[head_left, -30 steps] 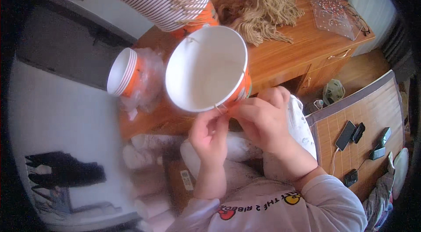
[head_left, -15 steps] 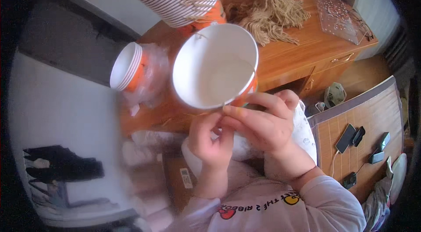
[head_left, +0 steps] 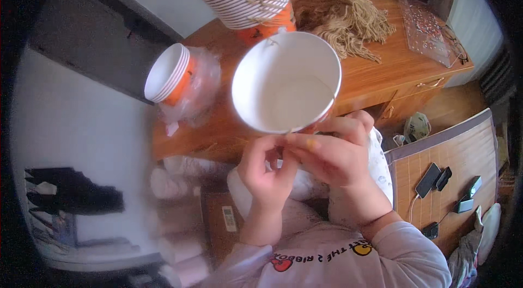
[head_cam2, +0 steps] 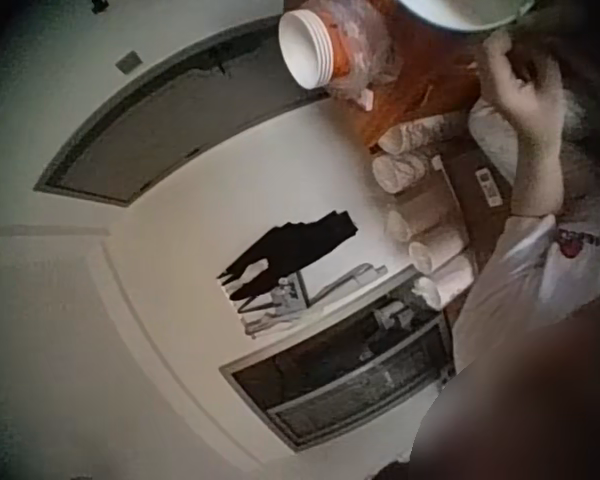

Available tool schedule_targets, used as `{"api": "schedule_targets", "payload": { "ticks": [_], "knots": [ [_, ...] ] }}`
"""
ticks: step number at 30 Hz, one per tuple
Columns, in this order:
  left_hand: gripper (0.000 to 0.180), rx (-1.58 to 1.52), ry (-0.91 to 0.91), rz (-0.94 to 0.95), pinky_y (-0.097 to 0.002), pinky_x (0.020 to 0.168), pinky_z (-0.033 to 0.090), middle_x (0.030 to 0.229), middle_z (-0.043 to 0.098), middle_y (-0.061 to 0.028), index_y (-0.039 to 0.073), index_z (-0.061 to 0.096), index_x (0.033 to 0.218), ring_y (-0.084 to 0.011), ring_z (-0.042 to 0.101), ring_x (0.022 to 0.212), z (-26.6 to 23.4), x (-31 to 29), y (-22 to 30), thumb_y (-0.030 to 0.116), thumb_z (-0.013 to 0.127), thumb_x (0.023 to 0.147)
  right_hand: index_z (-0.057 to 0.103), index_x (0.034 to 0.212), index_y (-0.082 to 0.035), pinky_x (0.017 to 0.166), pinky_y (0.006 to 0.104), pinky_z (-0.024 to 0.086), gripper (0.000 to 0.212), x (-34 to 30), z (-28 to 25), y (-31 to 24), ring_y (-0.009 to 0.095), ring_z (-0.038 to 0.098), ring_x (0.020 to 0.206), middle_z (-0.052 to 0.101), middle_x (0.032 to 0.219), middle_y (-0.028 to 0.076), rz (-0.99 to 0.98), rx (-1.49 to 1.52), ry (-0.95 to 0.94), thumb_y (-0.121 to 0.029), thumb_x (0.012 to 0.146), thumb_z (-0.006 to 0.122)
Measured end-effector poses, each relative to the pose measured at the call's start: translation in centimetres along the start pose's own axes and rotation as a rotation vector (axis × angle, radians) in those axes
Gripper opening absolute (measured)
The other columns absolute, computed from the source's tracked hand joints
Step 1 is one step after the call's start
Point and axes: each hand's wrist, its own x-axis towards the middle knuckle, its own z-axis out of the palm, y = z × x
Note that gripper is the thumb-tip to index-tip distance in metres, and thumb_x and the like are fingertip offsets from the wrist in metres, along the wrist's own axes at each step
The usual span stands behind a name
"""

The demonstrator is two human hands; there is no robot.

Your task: Attaching string handles to orange and white paper buckets at a workspace.

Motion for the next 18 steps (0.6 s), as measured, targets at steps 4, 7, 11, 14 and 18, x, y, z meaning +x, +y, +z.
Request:
{"api": "schedule_targets", "payload": {
  "ticks": [4, 7, 11, 14, 18],
  "knots": [
    [0.019, -0.014, -0.033, -0.026, -0.0219, 0.06, 0.042, 0.083, 0.062, -0.0034, 0.001, 0.061, 0.093, -0.0093, 0.054, 0.069, -0.1, -0.1, -0.2, -0.003, 0.07, 0.076, 0.067, 0.106, -0.021, 0.08, 0.0323, 0.03, 0.039, 0.0, 0.6, -0.1, 0.009, 0.056, 0.091, 0.069, 0.097, -0.011, 0.022, 0.002, -0.029, -0.024, 0.069, 0.077],
    [0.02, -0.014, 0.014, 0.017, -0.0217, 0.047, 0.038, 0.078, 0.062, -0.0036, 0.003, 0.063, 0.089, -0.0096, 0.051, 0.056, -0.1, 0.1, -0.4, -0.002, 0.071, 0.072, 0.067, 0.106, -0.022, 0.079, 0.0321, 0.029, 0.037, 0.1, 1.0, -0.2, 0.009, 0.055, 0.091, 0.069, 0.098, -0.012, 0.007, 0.004, -0.001, -0.024, 0.071, 0.074],
    [0.019, 0.001, -0.002, 0.062, -0.0216, 0.048, 0.038, 0.078, 0.062, -0.0043, 0.002, 0.063, 0.09, -0.0096, 0.051, 0.056, -0.4, 0.2, -0.4, -0.004, 0.069, 0.073, 0.068, 0.106, -0.022, 0.08, 0.0319, 0.028, 0.034, 0.1, 1.1, 0.1, 0.01, 0.055, 0.091, 0.069, 0.099, -0.012, -0.034, -0.036, -0.03, -0.025, 0.073, 0.072],
    [0.019, 0.005, 0.001, 0.072, -0.0216, 0.048, 0.038, 0.078, 0.062, -0.0048, 0.001, 0.063, 0.09, -0.0096, 0.051, 0.055, -0.5, 0.3, -0.2, -0.006, 0.067, 0.074, 0.068, 0.106, -0.022, 0.081, 0.0319, 0.028, 0.033, -0.1, 1.1, 0.3, 0.01, 0.054, 0.092, 0.069, 0.099, -0.013, -0.053, -0.036, -0.04, -0.025, 0.073, 0.07],
    [0.02, -0.01, 0.0, 0.056, -0.0216, 0.049, 0.039, 0.079, 0.062, -0.0059, 0.001, 0.063, 0.092, -0.0102, 0.052, 0.056, -0.7, 0.1, -0.4, -0.006, 0.067, 0.074, 0.068, 0.106, -0.022, 0.082, 0.0324, 0.028, 0.035, -0.2, 1.1, 0.4, 0.01, 0.053, 0.093, 0.069, 0.1, -0.013, -0.053, -0.023, -0.028, -0.025, 0.072, 0.071]
  ]
}}
